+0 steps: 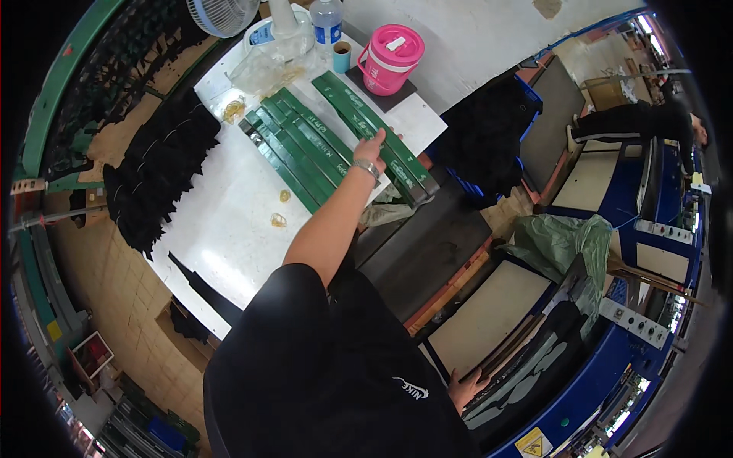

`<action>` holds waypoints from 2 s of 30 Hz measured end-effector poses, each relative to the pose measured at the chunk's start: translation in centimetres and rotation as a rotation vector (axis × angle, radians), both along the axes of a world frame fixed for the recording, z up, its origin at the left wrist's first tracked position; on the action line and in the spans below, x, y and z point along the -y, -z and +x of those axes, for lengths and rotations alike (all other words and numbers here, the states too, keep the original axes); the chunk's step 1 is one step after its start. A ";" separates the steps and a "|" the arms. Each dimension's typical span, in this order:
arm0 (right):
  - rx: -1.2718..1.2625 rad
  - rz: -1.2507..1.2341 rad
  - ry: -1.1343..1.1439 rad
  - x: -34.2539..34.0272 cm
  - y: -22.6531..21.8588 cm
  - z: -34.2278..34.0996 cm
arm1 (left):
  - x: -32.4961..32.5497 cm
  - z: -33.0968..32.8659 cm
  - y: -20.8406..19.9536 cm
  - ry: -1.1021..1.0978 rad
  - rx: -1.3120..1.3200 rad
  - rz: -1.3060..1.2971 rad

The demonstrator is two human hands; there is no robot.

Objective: The person uses green plastic templates to cut shapes from a large sheet of black fabric on a workbench. They repeatedly place the templates on the fabric, cut around them, and stack the resulting fabric pieces on a nearby table.

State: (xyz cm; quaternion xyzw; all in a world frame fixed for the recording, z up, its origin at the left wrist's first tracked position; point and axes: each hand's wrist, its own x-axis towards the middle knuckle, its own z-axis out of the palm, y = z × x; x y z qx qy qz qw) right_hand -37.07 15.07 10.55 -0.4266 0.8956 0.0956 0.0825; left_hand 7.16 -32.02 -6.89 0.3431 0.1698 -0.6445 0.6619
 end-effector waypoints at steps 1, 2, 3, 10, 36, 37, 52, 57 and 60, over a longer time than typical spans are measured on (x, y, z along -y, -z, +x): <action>0.013 0.003 -0.007 0.4 -0.2 -0.2 | 1.3 0.9 1.8 -0.008 0.003 -0.004; 0.026 0.007 -0.010 0.7 -0.2 -0.5 | 2.4 1.7 3.4 -0.013 0.006 -0.008; 0.040 0.010 -0.012 0.9 -0.4 -0.8 | 3.3 2.4 4.7 -0.039 0.008 -0.018; 0.106 0.134 0.149 1.8 -2.3 -0.6 | 6.2 3.3 8.4 -0.078 0.105 0.015; 0.068 -0.197 0.287 -0.6 -0.5 1.7 | 10.7 7.5 5.0 1.817 2.477 -0.380; 0.097 -0.208 0.274 -0.9 -0.7 1.6 | 10.3 6.0 3.9 1.694 2.258 -0.223; 0.229 -1.245 1.439 -35.6 -2.6 -12.0 | -8.3 -22.1 -11.8 1.551 1.359 -0.209; 0.007 -1.004 1.470 -43.2 3.0 -15.7 | -9.5 -41.2 -18.1 1.640 1.401 -0.681; -0.107 -0.811 1.586 -40.7 3.7 -17.2 | -8.2 -51.3 -20.2 1.656 1.411 -0.939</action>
